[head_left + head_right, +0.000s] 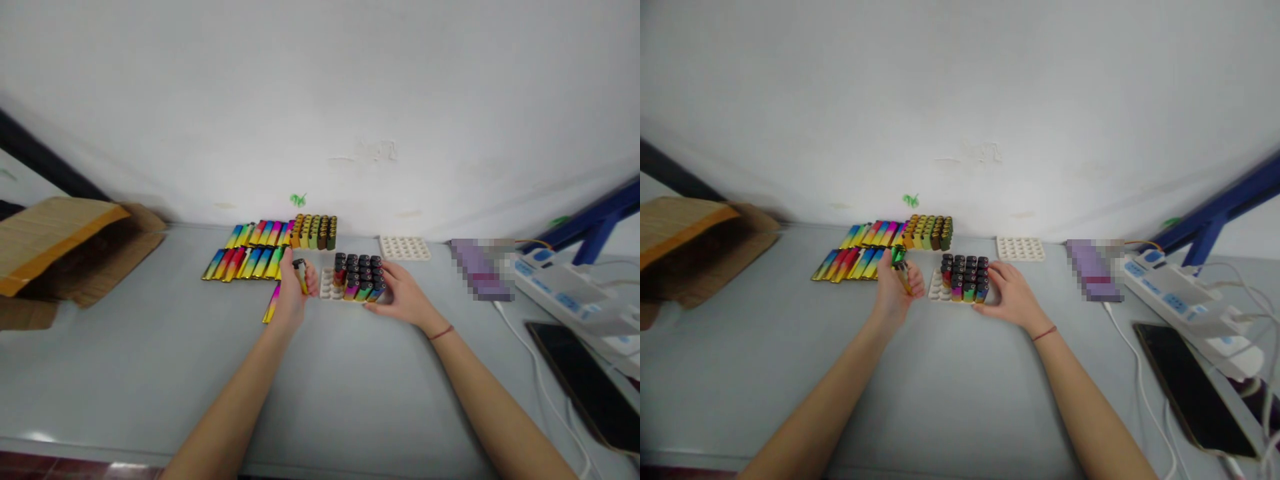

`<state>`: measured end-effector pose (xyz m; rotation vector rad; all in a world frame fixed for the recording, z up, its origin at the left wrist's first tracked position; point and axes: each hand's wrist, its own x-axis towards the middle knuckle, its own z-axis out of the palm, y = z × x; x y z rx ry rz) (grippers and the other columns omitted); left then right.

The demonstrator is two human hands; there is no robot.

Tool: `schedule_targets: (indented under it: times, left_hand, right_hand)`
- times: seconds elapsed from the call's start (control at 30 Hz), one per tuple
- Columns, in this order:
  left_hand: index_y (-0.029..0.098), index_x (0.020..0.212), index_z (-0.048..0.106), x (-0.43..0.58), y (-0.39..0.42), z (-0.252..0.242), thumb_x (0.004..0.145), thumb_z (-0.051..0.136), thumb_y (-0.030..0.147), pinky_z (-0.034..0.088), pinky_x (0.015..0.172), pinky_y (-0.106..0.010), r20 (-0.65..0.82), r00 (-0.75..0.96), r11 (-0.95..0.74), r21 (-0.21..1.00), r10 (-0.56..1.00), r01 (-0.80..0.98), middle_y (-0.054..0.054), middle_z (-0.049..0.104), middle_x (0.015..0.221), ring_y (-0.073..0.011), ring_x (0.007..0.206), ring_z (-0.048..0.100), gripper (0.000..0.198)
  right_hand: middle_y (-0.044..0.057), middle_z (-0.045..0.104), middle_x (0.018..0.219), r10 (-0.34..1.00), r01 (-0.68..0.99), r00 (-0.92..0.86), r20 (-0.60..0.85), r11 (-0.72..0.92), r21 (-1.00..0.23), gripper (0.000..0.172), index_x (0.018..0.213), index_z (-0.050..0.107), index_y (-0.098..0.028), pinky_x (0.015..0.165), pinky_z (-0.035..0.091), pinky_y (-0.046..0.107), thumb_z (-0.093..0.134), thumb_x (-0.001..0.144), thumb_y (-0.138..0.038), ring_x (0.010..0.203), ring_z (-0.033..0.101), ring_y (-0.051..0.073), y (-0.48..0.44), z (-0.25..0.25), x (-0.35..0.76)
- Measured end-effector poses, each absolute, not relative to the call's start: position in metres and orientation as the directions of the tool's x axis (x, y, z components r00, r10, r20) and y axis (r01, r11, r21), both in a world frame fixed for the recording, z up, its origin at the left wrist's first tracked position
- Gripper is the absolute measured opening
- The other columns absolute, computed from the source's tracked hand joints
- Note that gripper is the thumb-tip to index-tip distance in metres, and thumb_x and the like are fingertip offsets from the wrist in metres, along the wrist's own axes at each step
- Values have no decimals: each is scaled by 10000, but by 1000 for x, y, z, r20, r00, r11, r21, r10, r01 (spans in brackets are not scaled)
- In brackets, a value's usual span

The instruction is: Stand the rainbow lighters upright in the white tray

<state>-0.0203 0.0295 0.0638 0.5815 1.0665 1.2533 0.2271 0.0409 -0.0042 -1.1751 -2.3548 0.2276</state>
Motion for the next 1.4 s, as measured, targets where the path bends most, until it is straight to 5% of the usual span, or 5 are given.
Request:
schedule_targets:
  times: [0.3,0.63,0.9,1.17,1.4]
  left_hand:
    - [215,462,290,-11,25,57,860,346,615,132,351,-188,-344,-26,308,870,939,-385,74,178,404,-53,335,152,567]
    - [211,507,325,-7,24,55,873,340,468,137,344,-169,-367,-74,299,845,927,-444,84,172,419,-56,338,133,447]
    - [212,500,315,-5,19,56,845,389,623,133,342,-174,-383,-22,334,830,923,-446,86,171,419,-50,334,151,542]
    - [206,521,342,-6,23,55,875,364,518,128,344,-166,-407,-21,367,843,913,-393,88,184,420,-47,329,131,473]
    - [207,546,350,-4,20,54,834,374,730,134,343,-168,-419,29,392,821,908,-416,89,209,433,-45,331,172,598]
  right_hand:
    - [178,542,1372,793,694,-504,342,608,-386,723,1323,548,-179,1074,421,556,693,764,-614,1266,504,368,40,-3,227]
    - [178,544,1363,787,690,-514,341,616,-381,726,1318,550,-170,1068,427,548,702,758,-608,1248,513,359,41,-4,228]
    - [178,541,1366,790,694,-512,337,611,-379,727,1327,539,-171,1067,429,546,708,760,-593,1246,514,358,41,-3,227]
    - [165,547,1360,794,692,-510,330,607,-391,717,1333,542,-196,1061,430,551,696,763,-604,1241,519,361,40,-2,228]
    - [184,544,1368,788,691,-513,340,614,-381,743,1337,536,-159,1077,425,537,697,765,-606,1260,509,357,41,-3,228]
